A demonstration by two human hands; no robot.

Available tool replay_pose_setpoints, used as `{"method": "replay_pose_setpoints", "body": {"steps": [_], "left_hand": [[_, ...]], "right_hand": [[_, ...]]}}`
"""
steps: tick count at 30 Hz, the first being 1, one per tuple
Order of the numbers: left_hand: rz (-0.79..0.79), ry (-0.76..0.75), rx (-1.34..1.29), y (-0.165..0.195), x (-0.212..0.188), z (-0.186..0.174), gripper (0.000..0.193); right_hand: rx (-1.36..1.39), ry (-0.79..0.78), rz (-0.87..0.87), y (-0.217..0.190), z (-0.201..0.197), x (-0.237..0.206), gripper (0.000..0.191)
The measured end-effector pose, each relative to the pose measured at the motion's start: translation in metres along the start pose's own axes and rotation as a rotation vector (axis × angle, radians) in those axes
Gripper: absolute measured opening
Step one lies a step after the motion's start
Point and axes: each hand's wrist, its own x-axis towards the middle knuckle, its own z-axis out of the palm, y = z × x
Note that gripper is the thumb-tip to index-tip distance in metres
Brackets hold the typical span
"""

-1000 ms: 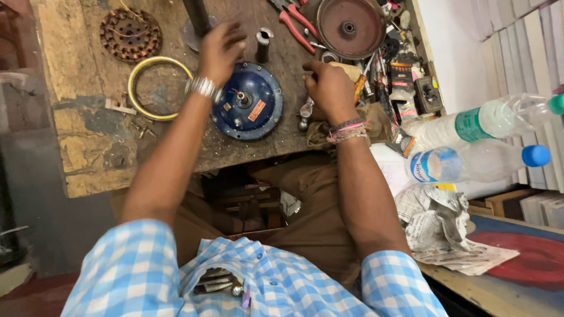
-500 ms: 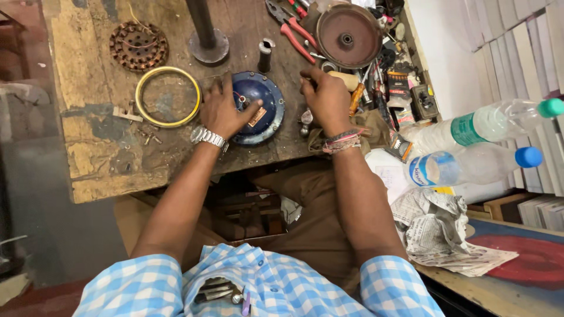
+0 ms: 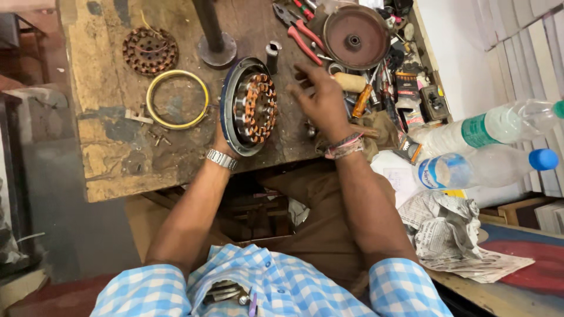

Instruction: The person assembles an electrical motor by placing a stator into a blue housing, tapping it with a hammer and a metal tube, and then fitting a yellow ring. The person repeatedly checks the fit and alignment of the components.

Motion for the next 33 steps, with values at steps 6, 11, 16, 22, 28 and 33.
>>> {"method": "replay_pose_setpoints", "body": {"steps": [6, 11, 16, 22, 28, 33], "left_hand": [[0.052, 0.022, 0.178, 0.015, -0.021, 0.023, 0.055], [0.116, 0.101, 0.254, 0.013, -0.029, 0.032, 0.051], [0.121, 0.131, 0.324, 0.015, -0.031, 0.027, 0.053], [0.060, 0.068, 0.211, 0.015, -0.032, 0.005, 0.057], [0.034, 0.212, 0.131, 0.034, -0.041, -0.024, 0.073], [0.065, -0.002, 0.133, 0.073, -0.091, -0.048, 0.079]], "right_hand": [[0.074, -0.334, -0.295, -0.021, 0.019, -0.020, 0.127], [0.074, -0.408, -0.357, -0.025, 0.030, -0.026, 0.130], [0.077, -0.366, -0.322, -0.023, 0.036, -0.024, 0.130], [0.049, -0.640, 0.391, -0.011, 0.042, -0.015, 0.060], [-0.418, -0.360, 0.202, 0.005, 0.060, -0.022, 0.044], [-0.375, -0.411, -0.263, 0.004, 0.114, -0.032, 0.038]]}}
